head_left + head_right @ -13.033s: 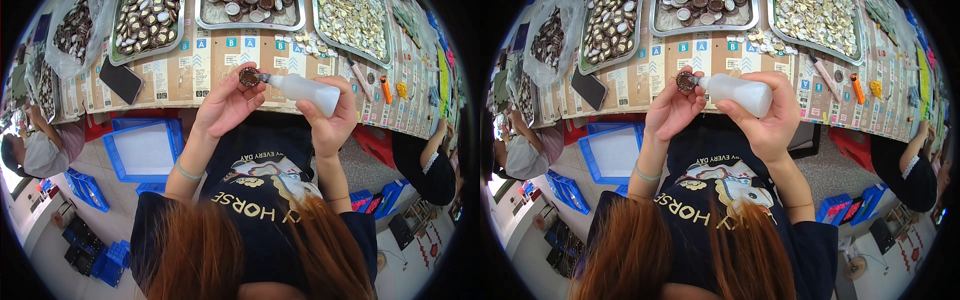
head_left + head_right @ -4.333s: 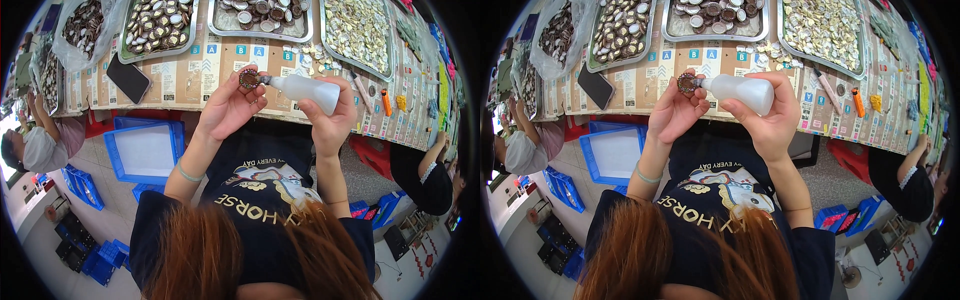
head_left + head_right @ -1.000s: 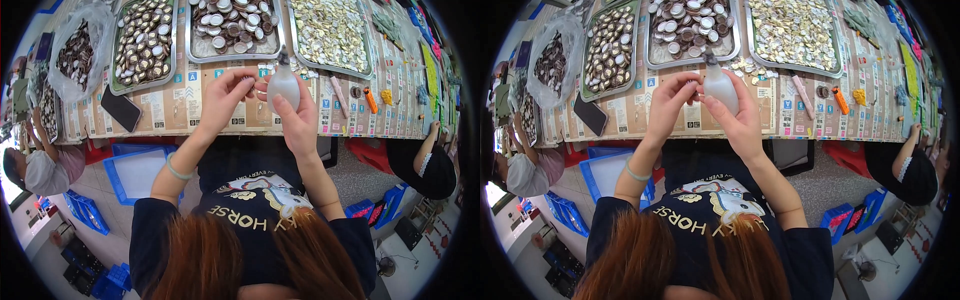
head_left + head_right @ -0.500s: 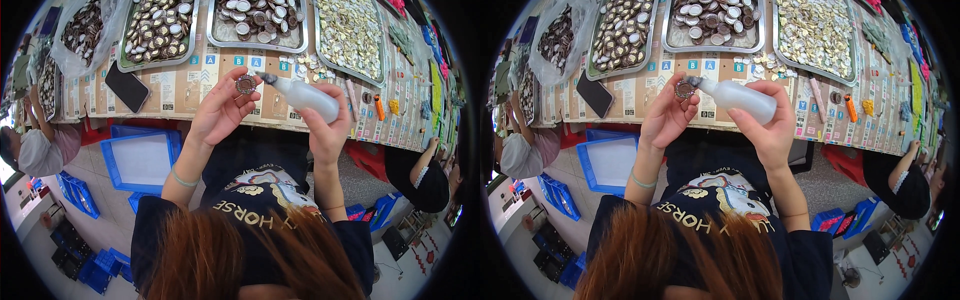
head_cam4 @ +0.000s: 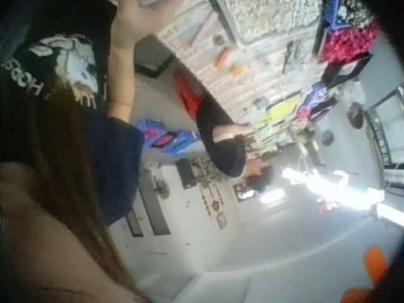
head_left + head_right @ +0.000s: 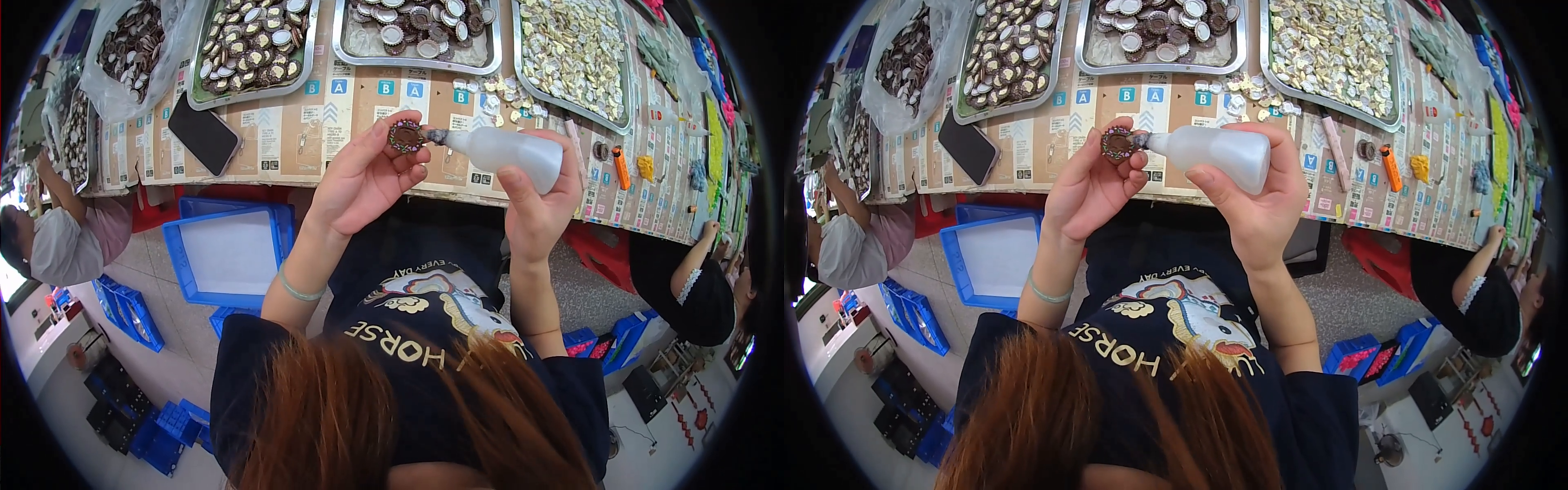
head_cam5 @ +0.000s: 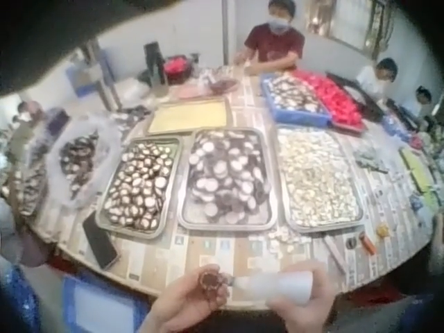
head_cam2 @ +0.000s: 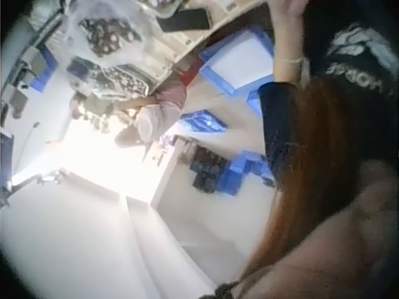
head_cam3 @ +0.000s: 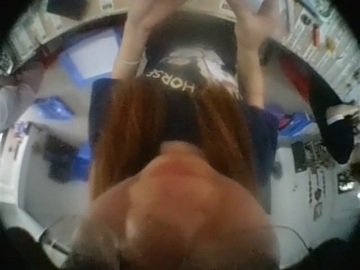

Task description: The person applies adhesive from a glue bottle to toy components and assembles them by hand at a factory workbench.

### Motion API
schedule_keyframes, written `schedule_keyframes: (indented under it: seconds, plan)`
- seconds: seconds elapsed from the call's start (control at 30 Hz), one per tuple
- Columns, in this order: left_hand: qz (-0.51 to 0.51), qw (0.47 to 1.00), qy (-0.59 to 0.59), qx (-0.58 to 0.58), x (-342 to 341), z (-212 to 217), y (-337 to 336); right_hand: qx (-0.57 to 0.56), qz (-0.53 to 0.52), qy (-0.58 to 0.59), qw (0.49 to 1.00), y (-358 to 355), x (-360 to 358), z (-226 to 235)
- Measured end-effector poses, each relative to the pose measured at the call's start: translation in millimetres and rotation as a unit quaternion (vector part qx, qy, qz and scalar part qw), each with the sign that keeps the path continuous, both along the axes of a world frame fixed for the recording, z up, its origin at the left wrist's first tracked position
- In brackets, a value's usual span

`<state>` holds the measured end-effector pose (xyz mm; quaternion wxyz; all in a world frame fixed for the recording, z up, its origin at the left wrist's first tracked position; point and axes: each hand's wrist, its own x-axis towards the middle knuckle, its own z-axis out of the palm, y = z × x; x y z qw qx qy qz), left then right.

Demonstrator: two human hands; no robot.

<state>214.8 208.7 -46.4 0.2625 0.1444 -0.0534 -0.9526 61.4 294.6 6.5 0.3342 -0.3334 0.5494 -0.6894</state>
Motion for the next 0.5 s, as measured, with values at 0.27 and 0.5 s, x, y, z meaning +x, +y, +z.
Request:
schedule_keyframes:
  seconds: [0.27, 0.5]
  plan:
    - [-0.008, 1.0, -0.019, 0.003, -3.6, -0.7, 2.2, 0.015, 0.009, 0.0, 1.0, 0.8, -1.9, -2.4]
    - [-0.008, 1.0, -0.019, 0.0, -3.1, -2.8, 1.2, 0.007, 0.002, 0.002, 1.0, -0.7, 0.2, -1.5]
